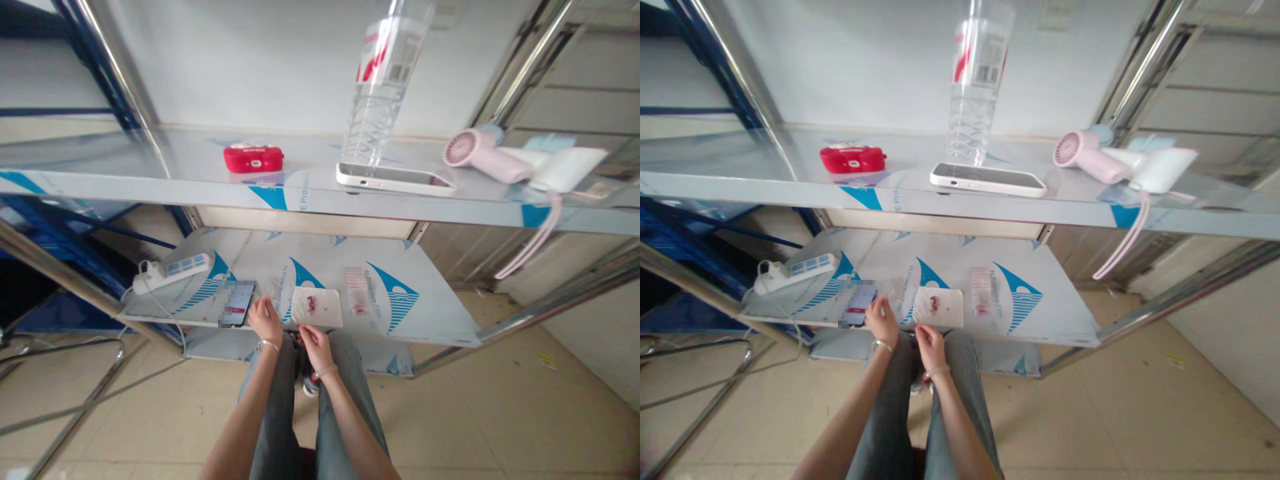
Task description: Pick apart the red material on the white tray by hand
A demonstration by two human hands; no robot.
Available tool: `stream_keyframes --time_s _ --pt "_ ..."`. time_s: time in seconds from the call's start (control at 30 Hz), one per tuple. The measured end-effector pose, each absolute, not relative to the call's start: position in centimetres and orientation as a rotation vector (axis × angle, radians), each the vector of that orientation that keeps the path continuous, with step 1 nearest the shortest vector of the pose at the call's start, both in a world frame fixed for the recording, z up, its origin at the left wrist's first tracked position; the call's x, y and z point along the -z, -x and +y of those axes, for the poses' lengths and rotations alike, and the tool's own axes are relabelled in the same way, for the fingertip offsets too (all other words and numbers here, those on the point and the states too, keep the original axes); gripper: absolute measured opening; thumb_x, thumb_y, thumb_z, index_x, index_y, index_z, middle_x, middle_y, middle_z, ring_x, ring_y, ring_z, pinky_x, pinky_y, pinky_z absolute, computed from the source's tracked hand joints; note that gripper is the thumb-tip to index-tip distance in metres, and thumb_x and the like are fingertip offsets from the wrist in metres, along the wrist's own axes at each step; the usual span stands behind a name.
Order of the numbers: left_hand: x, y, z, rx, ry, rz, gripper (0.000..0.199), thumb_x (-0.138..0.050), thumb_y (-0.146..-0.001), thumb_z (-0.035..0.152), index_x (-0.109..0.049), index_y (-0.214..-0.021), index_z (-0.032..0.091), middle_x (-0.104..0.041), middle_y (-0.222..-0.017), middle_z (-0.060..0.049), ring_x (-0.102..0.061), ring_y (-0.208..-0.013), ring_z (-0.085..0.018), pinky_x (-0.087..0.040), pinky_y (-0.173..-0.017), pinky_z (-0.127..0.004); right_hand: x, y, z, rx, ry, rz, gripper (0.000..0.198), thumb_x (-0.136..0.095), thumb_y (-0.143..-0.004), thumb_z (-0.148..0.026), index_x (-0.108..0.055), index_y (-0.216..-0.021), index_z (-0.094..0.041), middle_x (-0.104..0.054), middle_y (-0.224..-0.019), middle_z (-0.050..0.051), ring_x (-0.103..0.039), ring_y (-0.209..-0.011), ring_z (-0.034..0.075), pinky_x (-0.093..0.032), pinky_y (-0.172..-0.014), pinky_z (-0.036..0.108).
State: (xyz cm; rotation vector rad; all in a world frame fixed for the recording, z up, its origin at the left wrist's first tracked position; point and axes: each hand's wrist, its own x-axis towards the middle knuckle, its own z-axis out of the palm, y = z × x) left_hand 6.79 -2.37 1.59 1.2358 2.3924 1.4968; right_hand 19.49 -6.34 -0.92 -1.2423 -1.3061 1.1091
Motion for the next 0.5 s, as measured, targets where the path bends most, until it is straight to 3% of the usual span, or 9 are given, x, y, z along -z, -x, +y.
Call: stream_keyframes --time_s 0.1,0.17,0.33,0.5 --pt "-0.6 -8.5 -4.4 -1.711 -1.301 1.983 0.036 -0.042 -0.090 0.037 -0.068 -0.100 0.014 -0.069 -0.093 -0.011 -0.062 -0.089 -0.023 -0.045 -0.080 -0.033 0.0 -19.9 -5.3 -1.385 1.175 -1.051 0.051 -0.061 -0.073 -0.059 -0.072 -0.094 -0.014 -0.071 -0.092 0.010 -0.066 -0.069 0.021 -0.052 -0.057 0.029" --pt "-0.5 -9.6 -5.3 -1.731 -1.216 1.859 0.034 -0.045 -0.089 0.040 -0.068 -0.095 0.015 -0.070 -0.088 -0.009 -0.063 -0.081 -0.020 -0.046 -0.073 -0.029 -0.5 -19.9 -4.8 -1.477 1.140 -0.979 0.055 -0.065 -0.067 -0.062 -0.072 -0.096 -0.016 -0.071 -0.095 0.009 -0.066 -0.066 0.020 -0.049 -0.052 0.027" --pt "-1.3 -12.1 -5.9 -1.767 -1.225 1.798 0.025 -0.050 -0.087 0.037 -0.064 -0.089 0.016 -0.067 -0.081 -0.005 -0.060 -0.070 -0.016 -0.046 -0.068 -0.027 -0.2 -19.6 -4.1 -1.413 1.078 -0.869 0.042 -0.072 -0.062 -0.055 -0.074 -0.084 -0.019 -0.073 -0.086 0.006 -0.065 -0.070 0.020 -0.051 -0.059 0.029" --pt "-1.3 -12.9 -5.8 -1.801 -1.373 1.769 0.022 -0.050 -0.087 0.034 -0.060 -0.079 0.016 -0.059 -0.078 -0.006 -0.056 -0.076 -0.017 -0.046 -0.073 -0.030 0.9 -19.1 -3.9 -1.413 1.035 -0.788 0.039 -0.074 -0.060 -0.051 -0.074 -0.083 -0.019 -0.072 -0.087 0.006 -0.065 -0.082 0.023 -0.053 -0.072 0.035"
